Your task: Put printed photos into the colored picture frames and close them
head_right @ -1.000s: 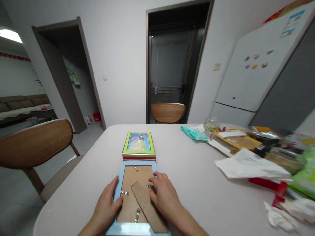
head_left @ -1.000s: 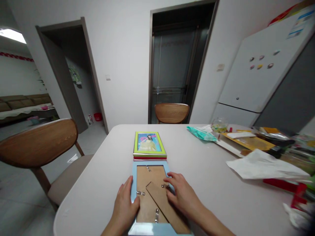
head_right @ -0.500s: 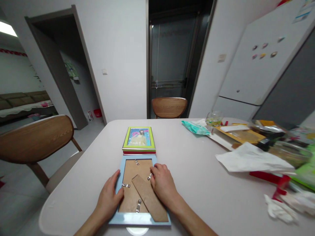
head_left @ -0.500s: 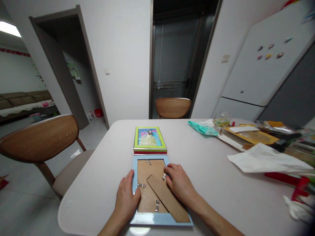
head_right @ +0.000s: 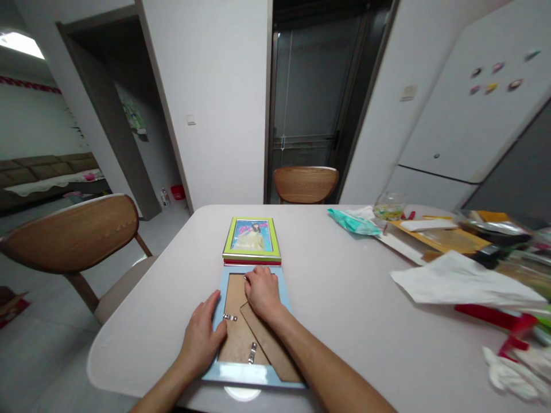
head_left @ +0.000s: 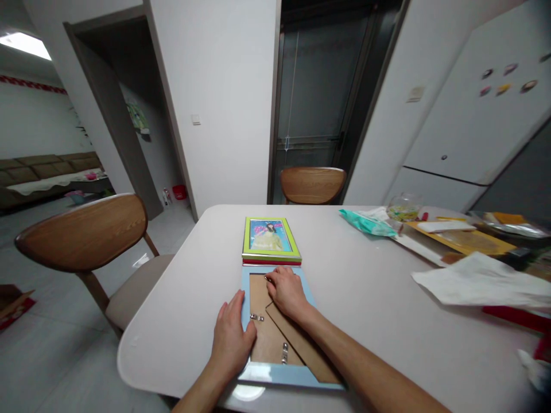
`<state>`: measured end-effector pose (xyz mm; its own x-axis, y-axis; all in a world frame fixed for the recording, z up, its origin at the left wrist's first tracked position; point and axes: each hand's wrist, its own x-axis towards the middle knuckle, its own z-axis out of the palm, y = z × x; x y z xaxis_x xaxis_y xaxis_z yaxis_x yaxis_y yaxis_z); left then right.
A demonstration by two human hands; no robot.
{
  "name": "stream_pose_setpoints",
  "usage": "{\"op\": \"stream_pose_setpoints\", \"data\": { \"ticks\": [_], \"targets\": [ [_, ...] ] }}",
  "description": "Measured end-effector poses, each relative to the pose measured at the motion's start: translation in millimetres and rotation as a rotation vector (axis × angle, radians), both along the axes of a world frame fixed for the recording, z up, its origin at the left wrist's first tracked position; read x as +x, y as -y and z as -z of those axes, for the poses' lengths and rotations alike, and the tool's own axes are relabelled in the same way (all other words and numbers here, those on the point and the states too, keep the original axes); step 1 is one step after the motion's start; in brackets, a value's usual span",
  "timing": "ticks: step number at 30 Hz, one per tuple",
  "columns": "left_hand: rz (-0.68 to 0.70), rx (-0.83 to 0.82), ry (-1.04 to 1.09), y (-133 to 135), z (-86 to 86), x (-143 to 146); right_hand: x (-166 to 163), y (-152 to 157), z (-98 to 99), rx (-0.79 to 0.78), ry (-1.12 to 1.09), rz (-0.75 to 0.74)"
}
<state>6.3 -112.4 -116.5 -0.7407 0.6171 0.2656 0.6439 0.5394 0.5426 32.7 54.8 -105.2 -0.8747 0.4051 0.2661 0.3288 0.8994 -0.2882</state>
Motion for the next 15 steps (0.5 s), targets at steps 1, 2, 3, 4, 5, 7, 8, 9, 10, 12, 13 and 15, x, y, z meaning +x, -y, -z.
{"op": "stream_pose_setpoints", "data": {
  "ticks": [1, 2, 3, 4, 5, 7, 8, 9, 10, 12, 13, 15],
  "targets": [
    [0.001, 0.002, -0.004, 0.0, -0.3, 0.3, 0.4, -0.3, 0.0, -0.004, -0.001, 0.001],
    [0.002, 0.005, -0.005, 0.2, -0.7, 0.6, 0.8, -0.6, -0.6, -0.009, -0.002, -0.001],
    [0.002, 0.006, -0.004, 0.3, -1.1, 0.9, 1.5, -0.8, -1.7, -0.014, -0.001, -0.007],
    [0.004, 0.007, -0.002, 0.6, -1.5, 1.1, 2.7, -0.6, -3.3, -0.019, -0.001, -0.015],
    [0.006, 0.009, -0.001, 0.8, -1.8, 1.2, 4.8, 0.3, -5.4, -0.023, -0.001, -0.024],
    [0.007, 0.013, 0.001, 1.3, -2.5, 1.5, 12.1, 5.1, -10.2, -0.027, -0.004, -0.048],
    [0.008, 0.015, 0.002, 1.5, -2.8, 1.7, 17.3, 9.1, -12.4, -0.028, -0.006, -0.078],
    [0.009, 0.017, 0.002, 1.6, -3.0, 1.9, 23.3, 14.0, -14.2, -0.033, -0.007, -0.128],
    [0.008, 0.019, 0.002, 1.7, -3.1, 2.0, 29.4, 19.4, -15.4, -0.043, -0.007, -0.190],
    [0.007, 0.024, 0.000, 1.8, -3.0, 2.1, 40.1, 30.1, -16.3, -0.073, -0.009, -0.301],
    [0.006, 0.026, 0.000, 1.8, -2.8, 2.0, 43.7, 34.8, -16.2, -0.087, -0.013, -0.326],
    [0.005, 0.027, -0.001, 1.7, -2.2, 1.6, 46.2, 41.9, -15.6, -0.096, -0.018, -0.304]
  ]
}}
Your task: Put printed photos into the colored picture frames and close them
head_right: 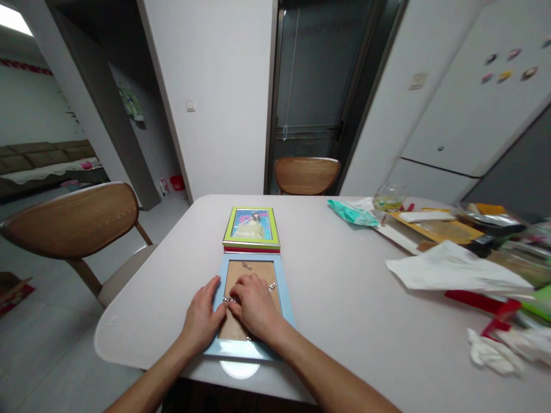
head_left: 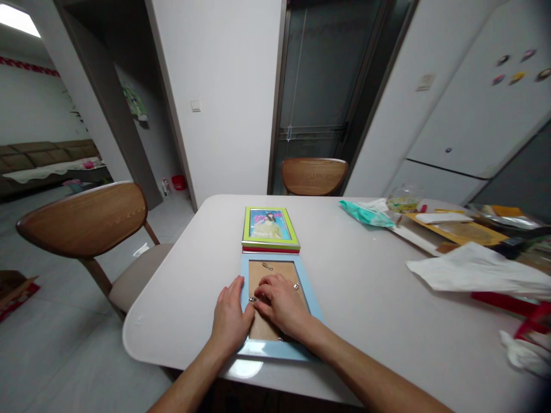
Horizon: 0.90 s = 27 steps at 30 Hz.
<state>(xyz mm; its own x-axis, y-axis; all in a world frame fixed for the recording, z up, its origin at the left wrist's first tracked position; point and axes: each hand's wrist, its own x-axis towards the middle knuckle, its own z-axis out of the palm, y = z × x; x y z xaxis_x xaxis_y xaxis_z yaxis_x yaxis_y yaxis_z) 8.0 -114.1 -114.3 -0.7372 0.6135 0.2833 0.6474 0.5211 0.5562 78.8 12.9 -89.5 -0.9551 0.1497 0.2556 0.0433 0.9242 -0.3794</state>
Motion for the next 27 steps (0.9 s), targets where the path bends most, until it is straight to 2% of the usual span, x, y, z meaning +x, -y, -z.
{"op": "stream_pose_setpoints", "data": {
  "ticks": [8, 13, 17, 23, 27],
  "targets": [
    [0.006, -0.018, -0.004, 0.4, 2.1, -0.9, -9.5, 4.8, -0.8, 0.031, -0.005, 0.065],
    [-0.002, -0.018, 0.005, 0.3, 0.9, 0.0, 24.2, -19.4, -11.4, -0.143, 0.019, -0.174],
    [-0.002, -0.007, 0.014, 0.1, -0.2, -0.3, 52.0, -32.0, -14.2, -0.176, 0.094, -0.296],
    [-0.004, 0.005, 0.021, 0.2, 2.5, -2.3, 47.8, -24.2, 0.1, -0.116, 0.021, -0.217],
    [-0.011, 0.014, 0.021, 1.1, 5.2, -2.6, 46.2, -21.2, -2.3, -0.101, -0.002, -0.211]
  ]
}}
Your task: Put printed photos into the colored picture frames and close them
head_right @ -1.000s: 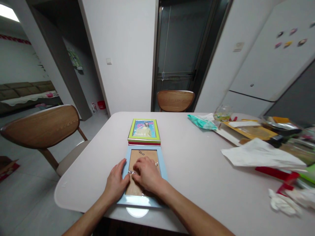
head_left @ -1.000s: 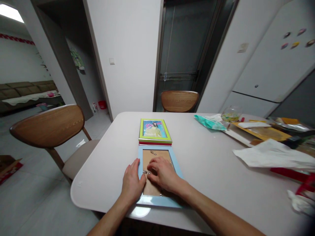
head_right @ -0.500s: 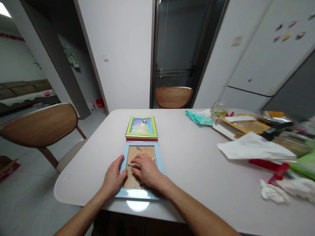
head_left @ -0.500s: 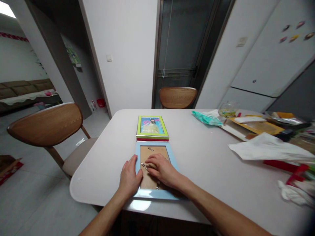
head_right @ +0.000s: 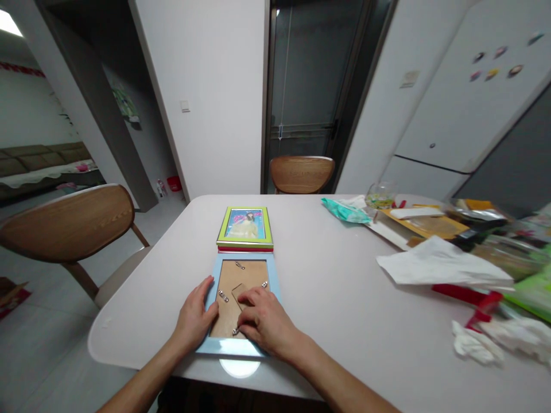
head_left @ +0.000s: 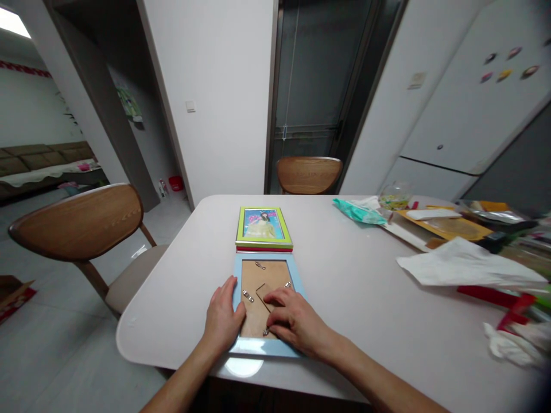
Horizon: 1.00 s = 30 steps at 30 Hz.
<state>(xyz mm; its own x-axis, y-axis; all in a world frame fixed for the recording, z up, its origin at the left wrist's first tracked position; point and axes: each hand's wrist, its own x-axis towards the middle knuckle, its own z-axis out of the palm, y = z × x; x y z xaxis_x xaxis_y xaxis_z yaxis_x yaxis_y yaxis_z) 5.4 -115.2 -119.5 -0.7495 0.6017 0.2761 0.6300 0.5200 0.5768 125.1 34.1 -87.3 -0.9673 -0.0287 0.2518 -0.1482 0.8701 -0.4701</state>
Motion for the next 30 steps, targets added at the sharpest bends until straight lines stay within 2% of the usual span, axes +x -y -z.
{"op": "stream_pose_setpoints", "data": {
  "ticks": [4, 12, 19, 24, 28, 30],
  "targets": [
    [0.000, 0.007, 0.002, 1.1, 0.1, 0.6, 2.9, 0.4, -5.7, -0.037, 0.021, -0.057],
    [-0.007, 0.033, 0.030, 1.3, -0.3, 1.0, -0.3, 3.0, -0.7, -0.087, 0.020, 0.170],
    [-0.019, 0.069, 0.066, 1.5, 2.9, 0.3, -1.4, 4.4, -6.1, 0.007, 0.108, 0.288],
    [-0.022, 0.107, 0.107, 2.2, 3.6, -1.9, -4.5, 1.1, -8.8, -0.083, 0.112, 0.301],
    [-0.029, 0.156, 0.165, 0.5, -6.7, 2.1, -6.4, -2.0, -18.4, -0.146, 0.102, 0.348],
    [-0.005, 0.258, 0.288, -1.2, -17.7, 6.7, -7.6, 2.9, -26.9, -0.158, 0.068, 0.361]
  ]
}}
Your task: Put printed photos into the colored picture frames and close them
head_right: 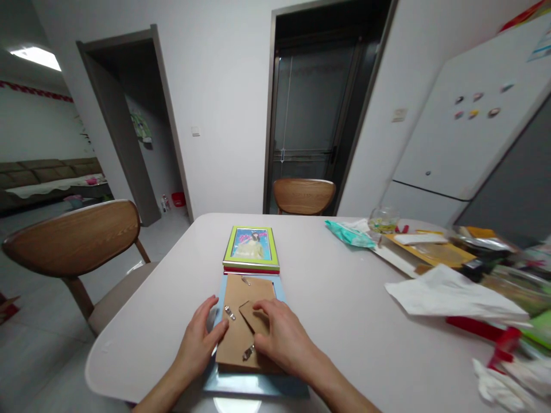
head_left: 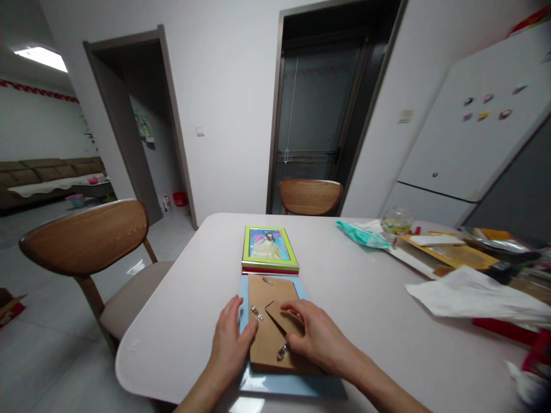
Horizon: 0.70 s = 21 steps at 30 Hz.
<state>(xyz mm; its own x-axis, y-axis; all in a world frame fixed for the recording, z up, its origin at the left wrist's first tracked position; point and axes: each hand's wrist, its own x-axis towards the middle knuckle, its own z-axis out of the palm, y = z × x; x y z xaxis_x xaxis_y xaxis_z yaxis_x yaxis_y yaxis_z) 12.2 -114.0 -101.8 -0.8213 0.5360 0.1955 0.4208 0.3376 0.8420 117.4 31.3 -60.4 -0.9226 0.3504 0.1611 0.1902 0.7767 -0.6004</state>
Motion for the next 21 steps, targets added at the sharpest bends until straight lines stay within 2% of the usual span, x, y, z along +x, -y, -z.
{"op": "stream_pose_setpoints", "data": {
  "ticks": [3, 5, 7, 9, 12, 15, 19, 21],
  "targets": [
    [0.145, 0.269, 0.421, 3.2, -18.8, 2.4, -1.9, 11.5, -11.7, -0.022, -0.089, -0.078],
    [0.182, 0.388, 0.655, 14.3, -28.1, -3.5, -2.4, 12.8, -13.3, -0.060, -0.131, -0.136],
    [0.133, 0.422, 0.755, 33.5, -32.2, -15.4, -1.3, 3.8, -6.9, -0.057, -0.131, -0.076],
    [0.090, 0.394, 0.789, 57.0, -31.4, -30.3, 1.2, -13.1, 6.7, 0.020, -0.080, 0.070],
    [0.029, 0.317, 0.768, 86.7, -24.9, -50.2, 5.5, -38.3, 30.0, 0.147, 0.050, 0.240],
    [-0.032, 0.187, 0.633, 98.9, -17.9, -64.2, 6.2, -50.6, 42.1, 0.168, 0.128, 0.276],
    [-0.264, 0.031, 0.280, 92.5, -12.1, -74.0, 4.8, -54.5, 38.5, 0.111, 0.137, 0.298],
    [-0.311, 0.027, 0.111, 82.5, -11.0, -69.6, 7.0, -54.8, 32.0, -0.032, 0.123, 0.347]
  ]
}}
